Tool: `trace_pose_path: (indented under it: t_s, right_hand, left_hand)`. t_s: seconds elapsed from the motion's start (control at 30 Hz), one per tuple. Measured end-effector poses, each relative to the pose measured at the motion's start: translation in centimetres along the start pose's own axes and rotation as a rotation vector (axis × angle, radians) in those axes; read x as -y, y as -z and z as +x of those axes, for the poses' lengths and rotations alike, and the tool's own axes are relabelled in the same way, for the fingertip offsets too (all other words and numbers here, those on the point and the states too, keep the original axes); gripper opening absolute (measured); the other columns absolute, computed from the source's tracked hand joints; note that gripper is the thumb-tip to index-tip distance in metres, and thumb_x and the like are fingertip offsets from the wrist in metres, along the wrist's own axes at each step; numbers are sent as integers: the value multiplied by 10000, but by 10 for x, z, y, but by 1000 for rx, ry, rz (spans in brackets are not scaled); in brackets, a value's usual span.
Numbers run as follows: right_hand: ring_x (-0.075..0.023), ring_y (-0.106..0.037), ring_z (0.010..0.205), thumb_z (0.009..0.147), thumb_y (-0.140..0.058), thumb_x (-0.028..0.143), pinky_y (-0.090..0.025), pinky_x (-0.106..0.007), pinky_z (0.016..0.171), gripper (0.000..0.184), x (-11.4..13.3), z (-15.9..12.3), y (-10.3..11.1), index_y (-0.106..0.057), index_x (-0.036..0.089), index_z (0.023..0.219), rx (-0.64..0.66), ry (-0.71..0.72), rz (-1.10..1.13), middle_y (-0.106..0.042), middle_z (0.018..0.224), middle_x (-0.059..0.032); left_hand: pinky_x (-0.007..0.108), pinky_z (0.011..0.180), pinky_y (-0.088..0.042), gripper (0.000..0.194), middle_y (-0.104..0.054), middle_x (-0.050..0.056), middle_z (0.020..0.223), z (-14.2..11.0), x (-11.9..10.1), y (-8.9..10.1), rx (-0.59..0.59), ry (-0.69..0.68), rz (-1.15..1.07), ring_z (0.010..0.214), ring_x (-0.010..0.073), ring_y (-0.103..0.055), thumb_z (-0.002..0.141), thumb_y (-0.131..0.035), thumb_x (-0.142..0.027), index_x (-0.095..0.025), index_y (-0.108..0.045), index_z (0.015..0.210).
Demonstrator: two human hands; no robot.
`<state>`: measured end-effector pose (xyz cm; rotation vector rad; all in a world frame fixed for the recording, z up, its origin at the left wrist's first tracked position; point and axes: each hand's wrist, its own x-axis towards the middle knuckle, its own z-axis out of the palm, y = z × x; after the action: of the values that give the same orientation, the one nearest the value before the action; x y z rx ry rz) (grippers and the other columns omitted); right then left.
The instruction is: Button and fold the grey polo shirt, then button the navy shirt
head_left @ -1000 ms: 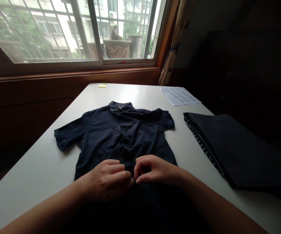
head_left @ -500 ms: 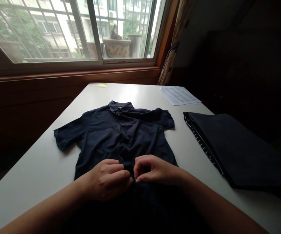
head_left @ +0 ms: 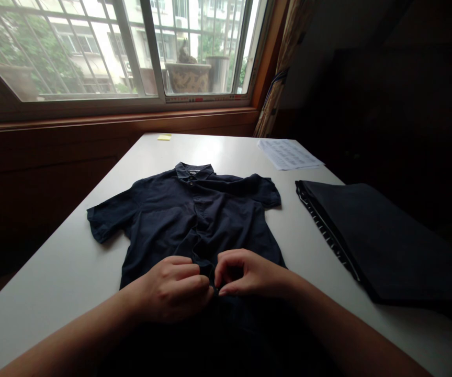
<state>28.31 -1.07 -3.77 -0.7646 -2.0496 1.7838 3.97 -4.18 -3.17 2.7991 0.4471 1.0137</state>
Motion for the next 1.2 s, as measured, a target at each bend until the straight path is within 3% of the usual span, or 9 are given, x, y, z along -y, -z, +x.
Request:
trace_pose_path:
  t_s: [0.5, 1.2]
  right_hand:
    - [-96, -535, 666, 804, -768, 276, -434, -196, 582, 156, -1, -2, -6, -720, 151, 886, -49, 220, -247, -548, 795, 14]
    - [-114, -545, 692, 828, -723, 260, -440, -220, 605, 126, 0, -3, -6, -707, 161, 905, -46, 246, -286, -555, 809, 0]
  left_hand:
    - [312, 498, -293, 106, -448, -48, 620, -5, 2, -2, 31, 10, -3, 511, 108, -408, 924, -582, -106, -168, -539, 850]
    - [296, 502, -324, 87, -484, -42, 619, -7, 6, -2, 29, 25, -73, 510, 101, -452, 918, -615, -117, -159, -556, 869]
